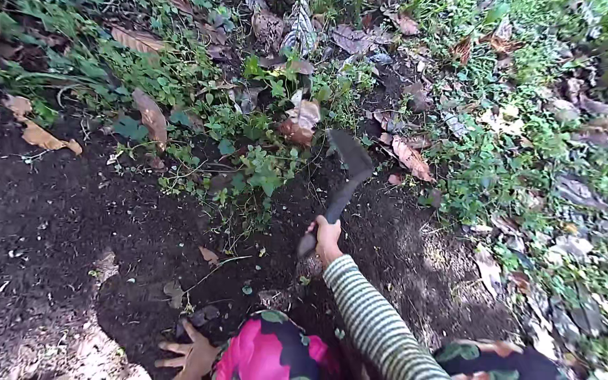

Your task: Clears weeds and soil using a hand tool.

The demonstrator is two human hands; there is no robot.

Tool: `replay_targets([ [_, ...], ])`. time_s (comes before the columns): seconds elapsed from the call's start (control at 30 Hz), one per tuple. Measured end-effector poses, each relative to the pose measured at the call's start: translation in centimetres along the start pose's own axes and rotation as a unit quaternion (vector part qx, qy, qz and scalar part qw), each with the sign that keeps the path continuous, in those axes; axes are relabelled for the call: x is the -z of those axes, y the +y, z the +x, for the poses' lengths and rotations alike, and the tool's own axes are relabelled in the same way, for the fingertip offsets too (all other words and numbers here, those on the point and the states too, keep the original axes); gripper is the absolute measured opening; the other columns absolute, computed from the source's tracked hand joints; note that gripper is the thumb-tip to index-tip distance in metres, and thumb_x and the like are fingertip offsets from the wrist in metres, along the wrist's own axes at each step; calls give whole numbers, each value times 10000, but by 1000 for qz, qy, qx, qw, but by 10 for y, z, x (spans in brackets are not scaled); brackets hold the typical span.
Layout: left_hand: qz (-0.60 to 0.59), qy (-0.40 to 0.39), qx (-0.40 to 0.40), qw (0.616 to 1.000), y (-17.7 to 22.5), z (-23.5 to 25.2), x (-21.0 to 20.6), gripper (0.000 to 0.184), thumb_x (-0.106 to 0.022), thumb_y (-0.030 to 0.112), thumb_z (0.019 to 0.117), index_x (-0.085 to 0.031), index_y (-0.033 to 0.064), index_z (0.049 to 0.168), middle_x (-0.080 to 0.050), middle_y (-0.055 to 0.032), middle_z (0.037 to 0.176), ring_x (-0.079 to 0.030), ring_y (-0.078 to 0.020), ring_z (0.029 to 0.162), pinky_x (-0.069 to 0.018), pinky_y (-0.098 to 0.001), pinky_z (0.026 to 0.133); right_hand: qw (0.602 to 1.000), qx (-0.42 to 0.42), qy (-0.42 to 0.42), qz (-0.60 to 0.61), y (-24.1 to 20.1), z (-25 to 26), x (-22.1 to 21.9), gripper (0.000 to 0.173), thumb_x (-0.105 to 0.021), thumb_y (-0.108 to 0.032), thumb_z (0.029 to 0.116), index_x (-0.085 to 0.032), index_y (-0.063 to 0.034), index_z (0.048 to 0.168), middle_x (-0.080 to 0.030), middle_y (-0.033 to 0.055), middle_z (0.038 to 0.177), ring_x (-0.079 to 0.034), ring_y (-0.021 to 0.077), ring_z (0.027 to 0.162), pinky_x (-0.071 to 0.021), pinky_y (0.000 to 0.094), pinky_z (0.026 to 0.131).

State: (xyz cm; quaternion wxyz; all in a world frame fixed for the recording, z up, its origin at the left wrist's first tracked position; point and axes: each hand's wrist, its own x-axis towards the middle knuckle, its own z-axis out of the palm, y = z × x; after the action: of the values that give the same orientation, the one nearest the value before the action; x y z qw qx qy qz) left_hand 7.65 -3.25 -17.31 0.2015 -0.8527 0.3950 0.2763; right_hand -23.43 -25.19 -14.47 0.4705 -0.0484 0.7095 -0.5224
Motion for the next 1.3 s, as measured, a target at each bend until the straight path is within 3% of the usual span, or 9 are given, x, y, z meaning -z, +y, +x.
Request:
replay_targets([
  [0.1,33,-91,38,995,-1,18,-6,1334,-855,424,796,150,198,1643,185,-373,1635,-44,-706,1453,-423,-795,963,984,-31,-56,-168,55,-26,19,525,-626,-73,951,-380,51,1398,-637,138,700,-644,222,549,-587,390,559],
  [0.27,-2,-32,19,999,-1,11,-14,1434,-905,556,680,52,121,1656,196,-416,1609,0,-736,1434,-316,-791,1062,922,-151,-152,-321,90,-103,94,539,-696,-77,921,-451,-15,1398,-647,125,779,-651,198,550,-589,371,552],
  [0.4,-4,17,19,1000,-18,38,-52,1542,-956,586,551,37,190,1663,192,-395,1622,-11,-727,1439,-357,-797,1028,978,-72,-92,-171,50,-54,92,423,-631,-21,931,-451,19,1312,-601,131,673,-606,222,490,-564,382,478],
  [0.5,16,-25,25,999,-11,33,-39,1483,-919,536,654,116,169,1650,235,-418,1595,3,-730,1438,-336,-754,1076,1000,-8,-4,1,0,-2,46,291,-536,-49,1007,-409,27,1257,-572,104,636,-599,197,477,-573,360,481],
  [0.57,14,-10,30,999,-5,23,-28,1417,-918,482,670,40,151,1659,159,-423,1612,-51,-721,1441,-402,-738,1041,998,-16,28,45,-1,19,25,345,-539,-62,1029,-371,13,1320,-570,111,688,-617,199,507,-591,360,509],
  [0.67,18,-40,43,998,9,3,6,1290,-865,435,776,30,151,1660,127,-402,1632,-85,-687,1462,-377,-720,1071,987,-85,-45,-132,58,-16,36,482,-618,-73,965,-398,16,1385,-625,137,726,-632,220,553,-575,388,547],
  [0.83,38,-72,44,996,-8,30,-21,1502,-911,600,633,116,191,1651,172,-382,1633,-117,-691,1452,-464,-713,997,944,-122,-101,-291,81,-59,101,522,-711,-72,921,-465,-33,1380,-664,159,768,-669,251,557,-599,422,539],
  [1.03,8,-72,47,996,-1,16,-3,1371,-898,468,715,59,210,1661,173,-353,1649,-85,-684,1462,-415,-794,967,998,-4,5,-57,-7,11,44,386,-573,-53,1009,-394,32,1340,-589,121,705,-609,196,508,-578,353,511],
  [1.3,-5,-75,54,996,-1,14,-1,1413,-901,514,699,90,203,1657,232,-336,1641,-60,-652,1487,-396,-781,1008,983,-149,-7,-110,69,-54,68,417,-629,-56,990,-429,-11,1353,-620,144,723,-629,211,511,-572,358,490],
])
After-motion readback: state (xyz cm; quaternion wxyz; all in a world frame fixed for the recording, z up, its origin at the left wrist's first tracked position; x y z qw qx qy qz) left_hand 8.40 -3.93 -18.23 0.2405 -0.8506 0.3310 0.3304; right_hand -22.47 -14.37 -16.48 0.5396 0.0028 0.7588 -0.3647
